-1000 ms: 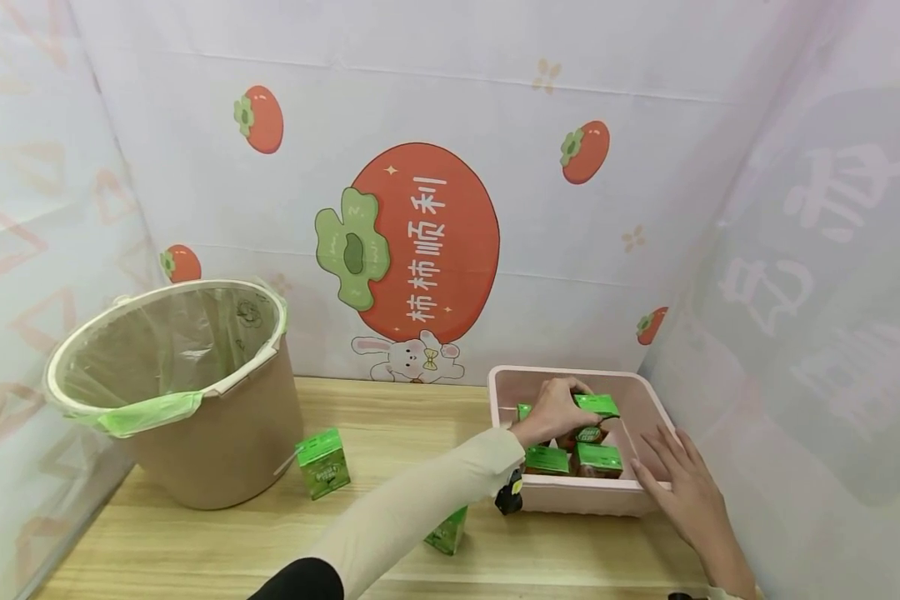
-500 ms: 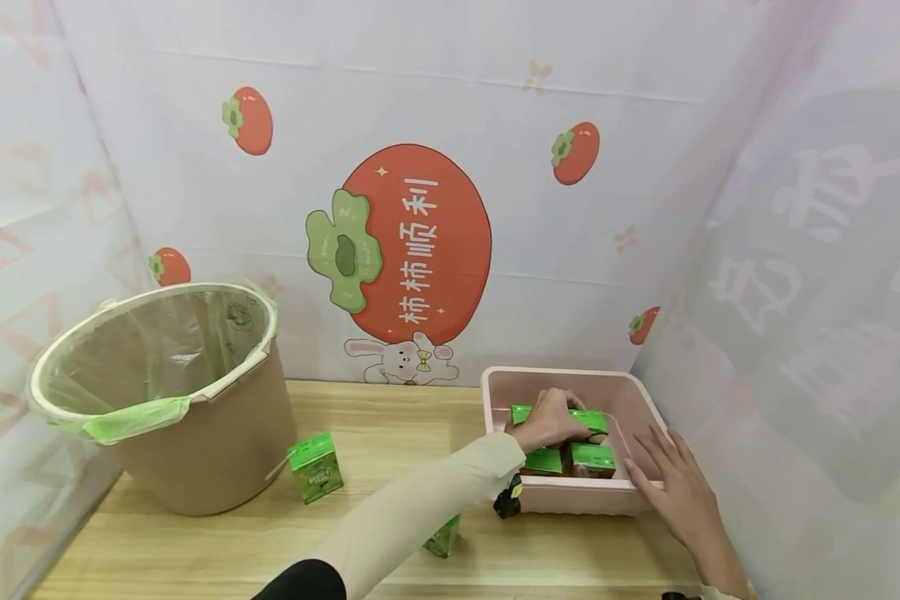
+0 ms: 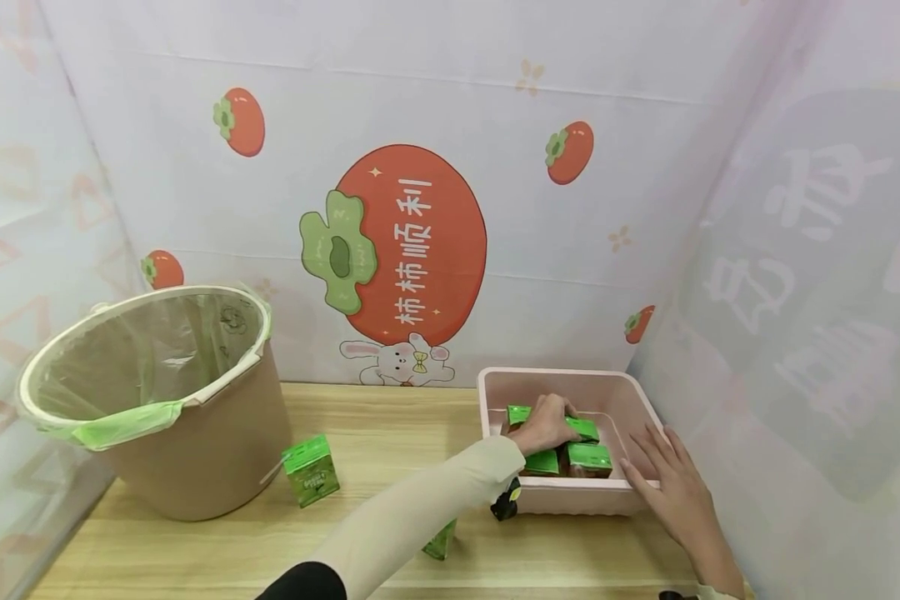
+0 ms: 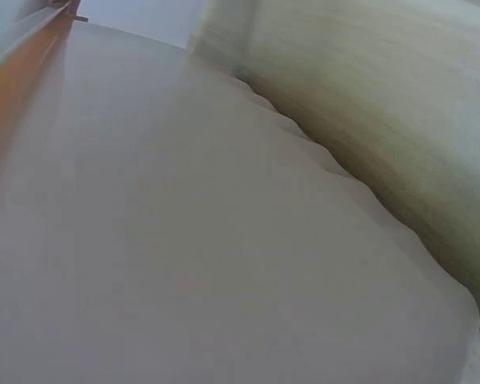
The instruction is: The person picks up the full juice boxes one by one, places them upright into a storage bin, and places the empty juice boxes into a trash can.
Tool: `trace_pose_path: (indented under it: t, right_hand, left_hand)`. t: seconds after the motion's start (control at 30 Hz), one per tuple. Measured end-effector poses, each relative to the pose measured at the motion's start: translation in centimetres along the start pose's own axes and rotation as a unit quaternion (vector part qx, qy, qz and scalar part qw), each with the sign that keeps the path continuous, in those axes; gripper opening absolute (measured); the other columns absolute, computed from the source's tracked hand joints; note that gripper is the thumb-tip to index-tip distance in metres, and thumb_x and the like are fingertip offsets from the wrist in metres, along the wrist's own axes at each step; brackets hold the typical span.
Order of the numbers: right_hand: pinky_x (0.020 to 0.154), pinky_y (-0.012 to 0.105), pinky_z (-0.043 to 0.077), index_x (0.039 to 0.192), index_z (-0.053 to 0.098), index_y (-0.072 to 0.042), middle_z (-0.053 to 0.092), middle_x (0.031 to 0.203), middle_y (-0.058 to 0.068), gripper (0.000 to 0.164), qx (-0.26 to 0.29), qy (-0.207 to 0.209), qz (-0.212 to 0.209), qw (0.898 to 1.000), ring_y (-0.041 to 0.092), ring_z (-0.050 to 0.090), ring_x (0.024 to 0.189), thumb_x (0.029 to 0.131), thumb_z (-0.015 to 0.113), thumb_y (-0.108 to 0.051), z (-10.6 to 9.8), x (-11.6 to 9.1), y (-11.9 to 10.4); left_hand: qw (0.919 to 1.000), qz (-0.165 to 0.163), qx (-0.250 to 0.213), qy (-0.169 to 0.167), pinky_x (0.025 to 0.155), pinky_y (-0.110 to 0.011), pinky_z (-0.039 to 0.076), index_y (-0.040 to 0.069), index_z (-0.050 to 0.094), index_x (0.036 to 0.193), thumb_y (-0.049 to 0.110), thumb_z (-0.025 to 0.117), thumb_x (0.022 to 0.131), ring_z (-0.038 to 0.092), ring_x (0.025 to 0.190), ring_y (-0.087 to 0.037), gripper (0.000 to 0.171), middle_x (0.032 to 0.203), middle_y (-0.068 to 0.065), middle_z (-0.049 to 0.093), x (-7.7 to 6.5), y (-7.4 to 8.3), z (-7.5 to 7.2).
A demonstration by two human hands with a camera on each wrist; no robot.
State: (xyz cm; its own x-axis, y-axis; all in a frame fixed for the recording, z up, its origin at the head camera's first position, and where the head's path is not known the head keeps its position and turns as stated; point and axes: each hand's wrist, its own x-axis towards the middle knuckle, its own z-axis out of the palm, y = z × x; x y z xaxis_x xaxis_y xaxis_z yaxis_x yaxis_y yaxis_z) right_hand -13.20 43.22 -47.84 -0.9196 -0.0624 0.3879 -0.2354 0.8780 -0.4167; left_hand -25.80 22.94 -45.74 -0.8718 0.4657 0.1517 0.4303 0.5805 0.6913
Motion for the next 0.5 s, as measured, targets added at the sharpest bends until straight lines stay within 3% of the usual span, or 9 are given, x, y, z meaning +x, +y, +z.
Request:
trace_pose_path:
  t: [0.27, 0.5]
  right_hand:
    - [0.097, 0.085, 0.031, 0.147, 0.057, 0.001, 0.039, 0.161, 0.032, 0.052, -0.011, -0.006, 0.008, 1.000, 0.046, 0.016, 0.158, 0.106, 0.061, -0.031, -0.1, 0.1, -0.2]
    - [0.095, 0.084, 0.033, 0.146, 0.058, 0.000, 0.040, 0.161, 0.030, 0.051, -0.022, -0.004, 0.009, 1.000, 0.045, 0.018, 0.158, 0.106, 0.062, -0.032, -0.2, 0.0, -0.3]
  left_hand:
    - [0.9995, -0.021, -0.006, -0.021, 0.066, -0.013, 0.050, 0.006, 0.083, 0.113, 0.009, 0.091, 0.084, 0.068, 0.079, -0.004, 0.030, 0.108, -0.001, 0.080, -0.1, 0.0, -0.2]
    - [0.9980, 0.003, 0.018, -0.060, 0.058, -0.016, 0.044, 0.003, 0.082, 0.113, 0.006, 0.083, 0.086, 0.060, 0.070, -0.006, 0.027, 0.103, -0.003, 0.081, 0.0, 0.1, -1.3]
